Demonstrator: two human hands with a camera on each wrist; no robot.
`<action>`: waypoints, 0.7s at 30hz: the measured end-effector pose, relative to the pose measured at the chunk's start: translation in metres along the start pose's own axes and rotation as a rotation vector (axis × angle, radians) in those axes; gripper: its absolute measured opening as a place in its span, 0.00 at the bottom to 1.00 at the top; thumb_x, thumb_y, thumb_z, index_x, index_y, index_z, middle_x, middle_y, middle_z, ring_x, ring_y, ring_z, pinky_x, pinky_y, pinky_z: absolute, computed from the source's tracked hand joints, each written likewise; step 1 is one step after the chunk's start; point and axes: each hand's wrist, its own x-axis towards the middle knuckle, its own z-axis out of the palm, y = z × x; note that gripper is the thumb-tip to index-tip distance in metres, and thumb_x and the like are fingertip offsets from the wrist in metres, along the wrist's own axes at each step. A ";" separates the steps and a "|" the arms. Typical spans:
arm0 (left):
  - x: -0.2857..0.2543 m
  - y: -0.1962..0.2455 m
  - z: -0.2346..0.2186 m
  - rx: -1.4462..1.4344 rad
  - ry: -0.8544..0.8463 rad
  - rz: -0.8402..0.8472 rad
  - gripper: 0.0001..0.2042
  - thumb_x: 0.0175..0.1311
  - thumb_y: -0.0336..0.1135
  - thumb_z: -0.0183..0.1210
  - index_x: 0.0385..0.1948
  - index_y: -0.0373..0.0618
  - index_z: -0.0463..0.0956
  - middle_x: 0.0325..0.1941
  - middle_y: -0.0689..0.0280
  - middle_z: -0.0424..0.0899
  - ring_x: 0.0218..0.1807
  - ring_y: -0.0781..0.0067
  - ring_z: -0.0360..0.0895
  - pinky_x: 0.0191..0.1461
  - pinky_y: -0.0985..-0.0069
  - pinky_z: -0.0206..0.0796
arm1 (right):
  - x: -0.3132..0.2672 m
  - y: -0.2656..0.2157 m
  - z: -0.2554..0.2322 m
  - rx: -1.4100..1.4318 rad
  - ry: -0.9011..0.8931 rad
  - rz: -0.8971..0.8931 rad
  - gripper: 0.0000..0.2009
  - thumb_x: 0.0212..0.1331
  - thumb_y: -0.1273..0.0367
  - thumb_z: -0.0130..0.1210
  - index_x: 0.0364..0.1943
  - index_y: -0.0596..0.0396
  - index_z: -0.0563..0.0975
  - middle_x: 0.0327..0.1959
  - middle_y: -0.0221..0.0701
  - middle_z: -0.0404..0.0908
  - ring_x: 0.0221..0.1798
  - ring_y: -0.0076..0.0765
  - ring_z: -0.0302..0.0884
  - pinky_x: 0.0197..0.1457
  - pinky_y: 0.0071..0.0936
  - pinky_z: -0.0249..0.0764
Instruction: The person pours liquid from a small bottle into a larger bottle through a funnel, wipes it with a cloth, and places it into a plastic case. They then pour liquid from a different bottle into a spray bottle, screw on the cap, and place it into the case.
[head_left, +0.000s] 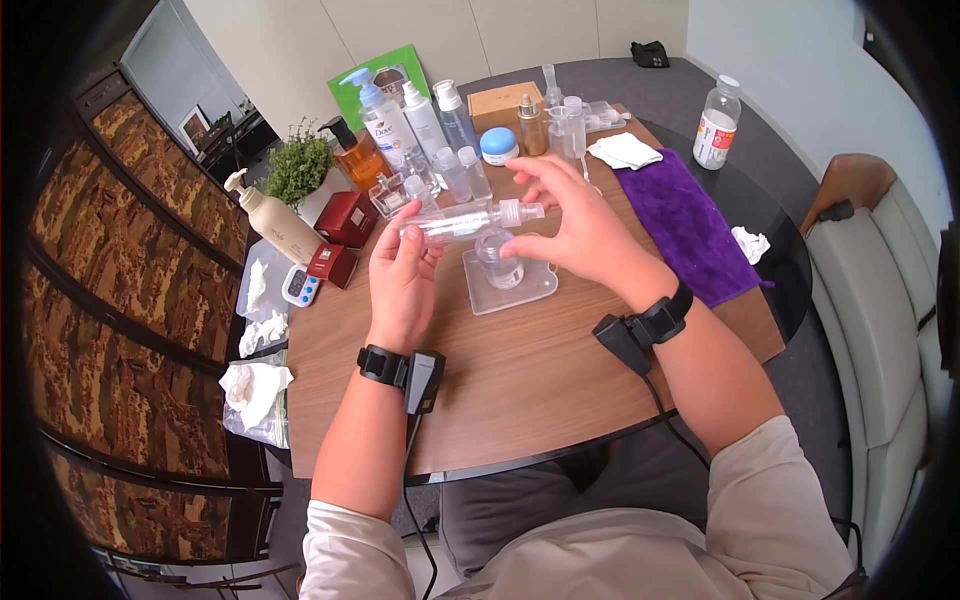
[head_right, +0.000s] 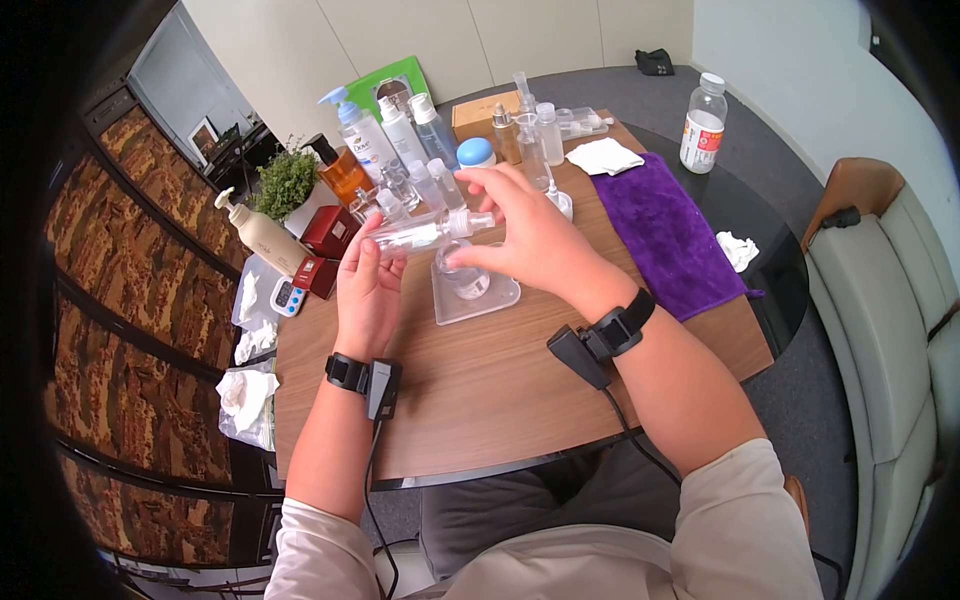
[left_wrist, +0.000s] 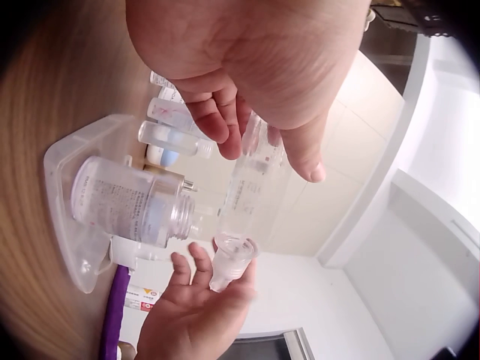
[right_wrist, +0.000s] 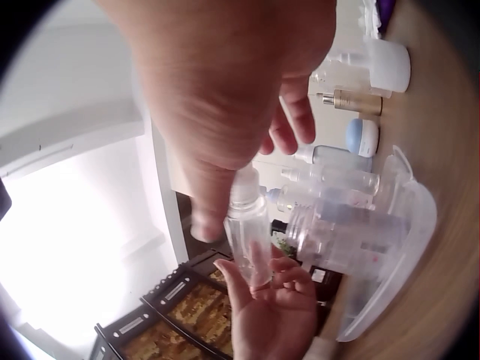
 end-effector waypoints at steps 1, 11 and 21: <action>0.000 0.001 0.001 0.004 0.000 0.003 0.23 0.81 0.42 0.58 0.70 0.40 0.72 0.64 0.64 0.81 0.60 0.75 0.79 0.64 0.75 0.74 | 0.001 0.005 0.003 0.067 0.031 -0.101 0.27 0.63 0.62 0.72 0.64 0.54 0.78 0.48 0.36 0.83 0.51 0.35 0.80 0.50 0.30 0.77; 0.001 0.000 -0.002 -0.020 0.009 -0.001 0.23 0.81 0.42 0.59 0.69 0.39 0.73 0.64 0.64 0.81 0.60 0.76 0.80 0.63 0.75 0.74 | -0.001 0.001 -0.004 0.192 -0.096 0.090 0.29 0.61 0.68 0.72 0.67 0.51 0.75 0.51 0.34 0.84 0.44 0.33 0.81 0.51 0.31 0.81; 0.000 0.001 0.000 -0.020 0.006 0.001 0.22 0.81 0.42 0.59 0.69 0.39 0.73 0.62 0.64 0.82 0.58 0.76 0.80 0.63 0.75 0.74 | 0.000 0.005 0.007 0.112 0.195 -0.164 0.29 0.63 0.65 0.72 0.67 0.51 0.75 0.42 0.35 0.87 0.37 0.34 0.84 0.47 0.32 0.81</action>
